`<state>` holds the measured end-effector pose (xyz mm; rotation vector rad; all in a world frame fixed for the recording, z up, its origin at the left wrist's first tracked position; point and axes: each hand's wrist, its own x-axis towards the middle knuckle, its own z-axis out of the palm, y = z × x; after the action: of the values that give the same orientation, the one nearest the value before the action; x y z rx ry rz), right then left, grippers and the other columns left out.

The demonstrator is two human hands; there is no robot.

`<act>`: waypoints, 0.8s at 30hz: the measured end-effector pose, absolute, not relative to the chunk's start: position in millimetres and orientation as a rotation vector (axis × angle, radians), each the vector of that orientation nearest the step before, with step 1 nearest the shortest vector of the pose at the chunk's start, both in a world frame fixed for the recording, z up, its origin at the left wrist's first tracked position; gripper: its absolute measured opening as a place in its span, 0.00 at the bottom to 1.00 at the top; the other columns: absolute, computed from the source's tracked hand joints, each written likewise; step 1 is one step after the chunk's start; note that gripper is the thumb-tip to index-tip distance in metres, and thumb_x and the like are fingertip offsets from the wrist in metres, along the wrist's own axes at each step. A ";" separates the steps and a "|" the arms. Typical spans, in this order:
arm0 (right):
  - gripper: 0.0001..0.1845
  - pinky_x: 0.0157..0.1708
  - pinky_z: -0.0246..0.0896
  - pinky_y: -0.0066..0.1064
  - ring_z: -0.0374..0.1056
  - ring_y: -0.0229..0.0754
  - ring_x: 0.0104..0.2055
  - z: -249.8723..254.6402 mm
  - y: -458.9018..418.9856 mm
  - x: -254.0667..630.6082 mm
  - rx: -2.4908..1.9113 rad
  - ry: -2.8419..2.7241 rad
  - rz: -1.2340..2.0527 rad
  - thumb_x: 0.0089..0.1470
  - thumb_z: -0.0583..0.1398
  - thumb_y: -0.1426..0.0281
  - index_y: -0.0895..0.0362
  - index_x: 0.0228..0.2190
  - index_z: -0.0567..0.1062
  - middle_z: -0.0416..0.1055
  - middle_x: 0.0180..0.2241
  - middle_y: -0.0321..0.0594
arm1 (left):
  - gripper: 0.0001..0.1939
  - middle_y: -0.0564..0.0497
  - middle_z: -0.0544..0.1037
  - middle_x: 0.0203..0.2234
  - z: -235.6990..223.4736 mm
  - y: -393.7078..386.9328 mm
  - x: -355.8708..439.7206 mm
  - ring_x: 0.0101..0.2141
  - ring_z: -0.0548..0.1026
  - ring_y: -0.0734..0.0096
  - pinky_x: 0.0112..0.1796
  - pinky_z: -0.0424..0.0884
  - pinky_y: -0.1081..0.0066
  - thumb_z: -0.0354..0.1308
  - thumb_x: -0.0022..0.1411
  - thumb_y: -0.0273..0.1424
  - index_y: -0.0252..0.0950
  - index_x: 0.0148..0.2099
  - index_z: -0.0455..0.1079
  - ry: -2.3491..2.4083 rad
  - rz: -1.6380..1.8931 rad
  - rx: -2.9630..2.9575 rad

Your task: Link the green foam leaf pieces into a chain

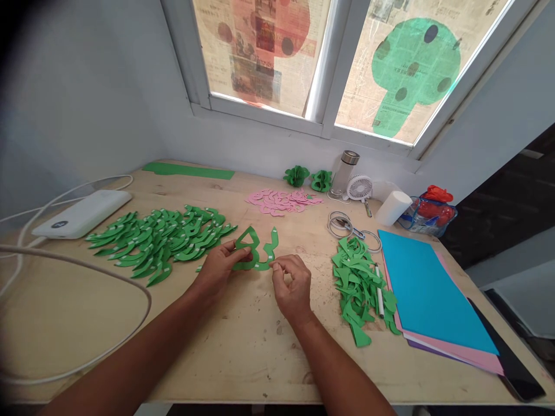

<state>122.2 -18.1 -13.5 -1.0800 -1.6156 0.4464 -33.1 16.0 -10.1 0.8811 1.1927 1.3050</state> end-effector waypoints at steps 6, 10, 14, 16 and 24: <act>0.11 0.33 0.63 0.33 0.68 0.41 0.31 -14.0 -19.0 121.6 -1.071 -1.626 0.452 0.52 0.54 0.75 0.57 0.25 0.75 0.73 0.26 0.41 | 0.10 0.53 0.73 0.17 -14.9 17.4 -33.5 0.22 0.69 0.74 0.28 0.64 0.74 0.63 0.40 0.34 0.33 0.22 0.68 1.195 1.312 0.883; 0.11 0.33 0.63 0.33 0.68 0.41 0.31 -13.8 -18.1 121.5 -1.081 -1.620 0.446 0.51 0.54 0.75 0.57 0.25 0.75 0.73 0.26 0.41 | 0.10 0.52 0.73 0.17 -15.8 17.4 -33.8 0.22 0.69 0.73 0.29 0.65 0.73 0.63 0.40 0.34 0.33 0.23 0.69 1.208 1.315 0.908; 0.11 0.33 0.63 0.33 0.68 0.41 0.31 -14.3 -17.5 121.8 -1.105 -1.605 0.450 0.51 0.54 0.74 0.57 0.25 0.75 0.73 0.26 0.41 | 0.11 0.52 0.73 0.17 -14.6 16.9 -33.9 0.22 0.69 0.73 0.28 0.64 0.73 0.63 0.40 0.36 0.33 0.23 0.68 1.209 1.310 0.900; 0.11 0.33 0.63 0.33 0.68 0.41 0.31 -14.2 -17.7 121.8 -1.109 -1.604 0.455 0.51 0.54 0.74 0.57 0.24 0.75 0.73 0.26 0.41 | 0.11 0.53 0.73 0.17 -14.0 16.7 -33.8 0.21 0.68 0.74 0.27 0.64 0.74 0.64 0.40 0.35 0.33 0.23 0.68 1.207 1.311 0.897; 0.11 0.33 0.63 0.34 0.68 0.41 0.31 -12.9 -19.2 120.7 -1.090 -1.627 0.443 0.52 0.54 0.74 0.56 0.24 0.75 0.73 0.26 0.41 | 0.11 0.53 0.73 0.17 -10.1 15.4 -32.8 0.21 0.69 0.74 0.27 0.64 0.73 0.64 0.39 0.35 0.33 0.23 0.68 1.201 1.310 0.880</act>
<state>120.7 -19.2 -12.9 -1.0895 -1.6272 0.4430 -32.8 15.4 -10.1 0.8798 1.2014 1.3095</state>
